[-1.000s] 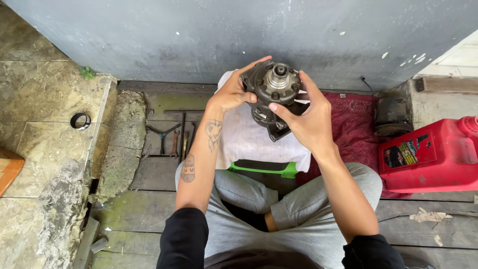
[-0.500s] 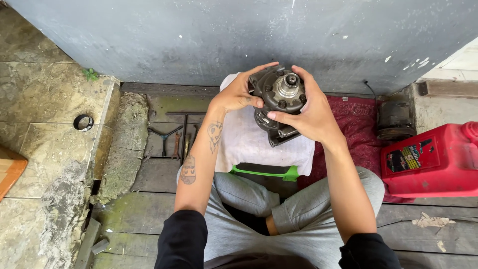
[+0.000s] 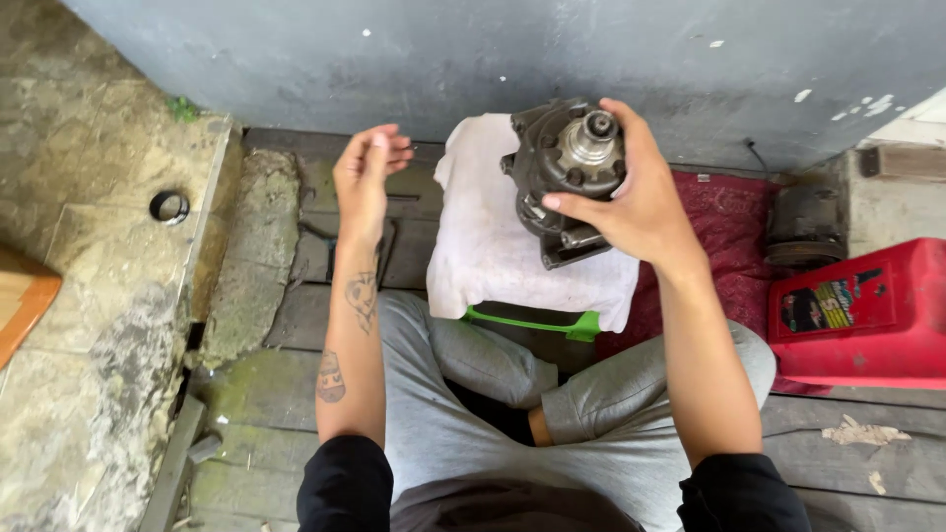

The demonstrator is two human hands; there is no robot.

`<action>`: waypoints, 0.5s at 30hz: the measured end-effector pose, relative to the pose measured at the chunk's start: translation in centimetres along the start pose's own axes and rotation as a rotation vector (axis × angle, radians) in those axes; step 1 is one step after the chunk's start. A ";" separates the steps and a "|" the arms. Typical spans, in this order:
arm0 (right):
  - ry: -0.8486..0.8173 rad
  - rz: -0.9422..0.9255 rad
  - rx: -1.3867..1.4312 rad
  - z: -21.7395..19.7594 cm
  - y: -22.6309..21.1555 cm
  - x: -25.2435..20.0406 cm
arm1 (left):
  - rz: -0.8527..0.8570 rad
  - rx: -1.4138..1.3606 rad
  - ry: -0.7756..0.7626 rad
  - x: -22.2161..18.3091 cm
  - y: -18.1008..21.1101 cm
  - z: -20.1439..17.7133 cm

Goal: Disassembling an automotive AC compressor by removing bolts and separating the housing

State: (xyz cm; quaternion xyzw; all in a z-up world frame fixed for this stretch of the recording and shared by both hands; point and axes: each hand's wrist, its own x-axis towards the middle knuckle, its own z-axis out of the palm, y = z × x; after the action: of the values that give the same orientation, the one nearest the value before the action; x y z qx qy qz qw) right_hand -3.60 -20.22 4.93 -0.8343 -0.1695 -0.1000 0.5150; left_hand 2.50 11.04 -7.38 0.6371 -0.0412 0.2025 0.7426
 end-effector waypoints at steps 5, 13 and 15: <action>-0.081 -0.174 -0.029 -0.4 -0.7 0.2 | -0.213 0.155 0.295 -0.5 -7.4 -8.9; -0.088 -0.145 -0.064 -0.5 -1.0 0.3 | -0.510 0.806 0.163 -3.8 -22.2 -17.6; -0.093 -0.118 -0.085 -0.7 -0.9 0.3 | -0.629 0.936 0.032 -4.1 -23.4 -17.9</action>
State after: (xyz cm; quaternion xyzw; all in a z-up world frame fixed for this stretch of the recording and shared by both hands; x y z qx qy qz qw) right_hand -3.66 -20.38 6.12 -0.8476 -0.2377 -0.0987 0.4641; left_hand 3.52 24.77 -33.78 0.8769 0.2564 -0.0222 0.4060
